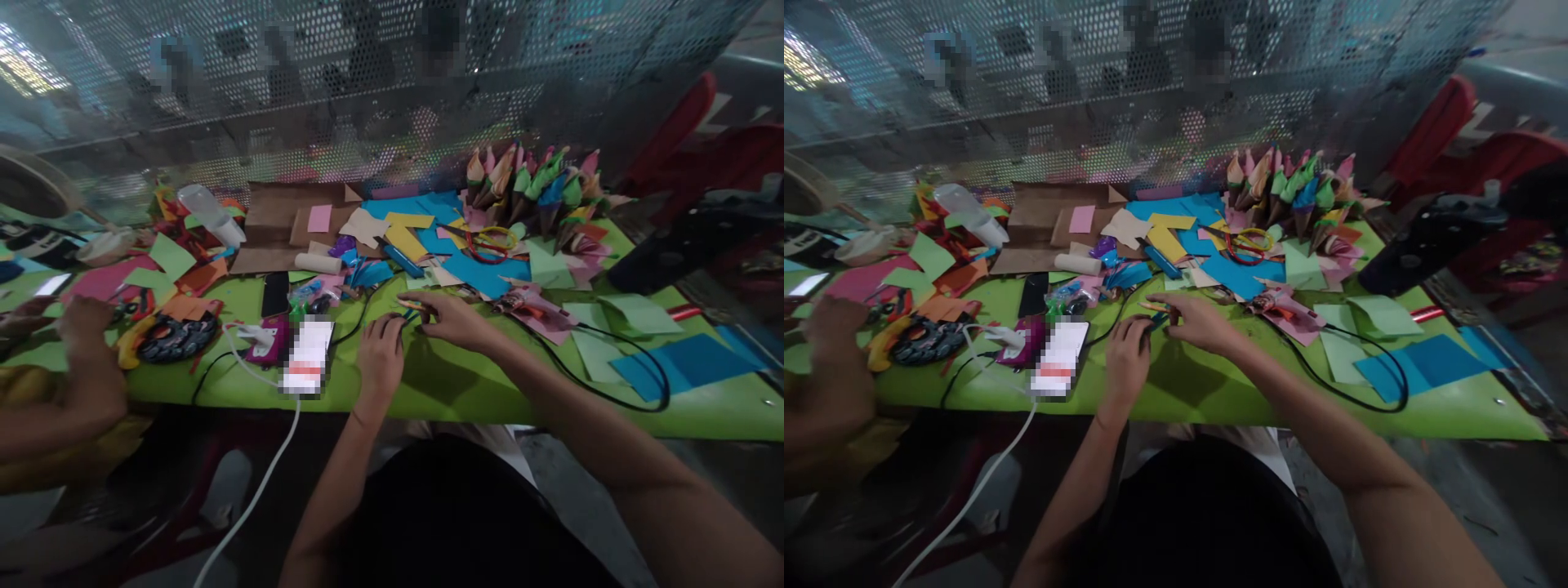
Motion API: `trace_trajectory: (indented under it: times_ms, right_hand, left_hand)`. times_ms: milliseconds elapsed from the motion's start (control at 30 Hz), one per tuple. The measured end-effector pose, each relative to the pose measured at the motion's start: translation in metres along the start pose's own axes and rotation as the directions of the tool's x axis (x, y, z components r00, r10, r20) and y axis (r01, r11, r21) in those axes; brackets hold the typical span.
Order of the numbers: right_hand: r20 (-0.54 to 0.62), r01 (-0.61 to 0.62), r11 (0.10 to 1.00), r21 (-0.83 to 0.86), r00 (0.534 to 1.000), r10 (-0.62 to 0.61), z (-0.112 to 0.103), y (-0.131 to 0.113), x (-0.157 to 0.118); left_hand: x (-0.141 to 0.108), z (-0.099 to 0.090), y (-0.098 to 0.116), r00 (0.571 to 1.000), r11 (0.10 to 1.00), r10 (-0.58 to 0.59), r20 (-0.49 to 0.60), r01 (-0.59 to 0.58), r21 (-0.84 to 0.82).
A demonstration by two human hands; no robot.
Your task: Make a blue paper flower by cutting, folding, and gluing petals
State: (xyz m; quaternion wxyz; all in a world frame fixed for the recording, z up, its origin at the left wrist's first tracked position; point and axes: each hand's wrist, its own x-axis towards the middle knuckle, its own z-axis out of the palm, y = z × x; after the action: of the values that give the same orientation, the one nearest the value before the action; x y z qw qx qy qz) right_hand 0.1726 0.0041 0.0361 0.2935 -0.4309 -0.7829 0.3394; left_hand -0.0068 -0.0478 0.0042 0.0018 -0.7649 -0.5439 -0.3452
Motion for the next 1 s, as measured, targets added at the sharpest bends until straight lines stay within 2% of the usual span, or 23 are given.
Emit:
trace_trajectory:
  times_ms: [100,233,400,567,667,800,1000]
  right_hand:
    - [-0.051,0.003,0.998,-0.064,0.999,-0.006,0.010,0.005,-0.005]
    - [-0.079,-0.046,0.998,-0.045,0.996,0.043,0.018,0.012,-0.017]
    - [-0.039,-0.081,0.997,0.016,0.996,0.081,0.019,0.020,-0.034]
    - [-0.096,-0.087,0.996,-0.037,0.992,0.083,0.009,0.022,-0.054]
    - [-0.114,-0.112,0.991,-0.069,0.988,0.104,0.000,0.021,-0.064]
    - [-0.139,-0.074,0.982,-0.176,0.989,0.050,-0.004,0.019,-0.071]
    - [-0.158,-0.065,0.984,-0.168,0.987,0.038,0.014,0.017,-0.070]
  left_hand:
    - [-0.005,0.000,0.002,0.994,0.995,0.094,-0.046,-0.096,-0.032]
    - [-0.014,0.000,0.001,0.996,0.991,0.071,-0.052,-0.076,-0.112]
    - [-0.018,-0.002,-0.001,0.993,0.993,-0.010,0.119,0.024,-0.115]
    - [-0.022,-0.004,0.003,0.962,0.995,0.097,0.256,-0.092,-0.028]
    - [-0.026,-0.004,0.005,0.945,0.986,0.139,0.297,-0.161,0.049]
    - [-0.031,-0.004,0.008,0.934,0.971,0.160,0.319,-0.206,0.118]
    - [-0.032,-0.005,0.010,0.924,0.963,0.177,0.340,-0.234,0.135]
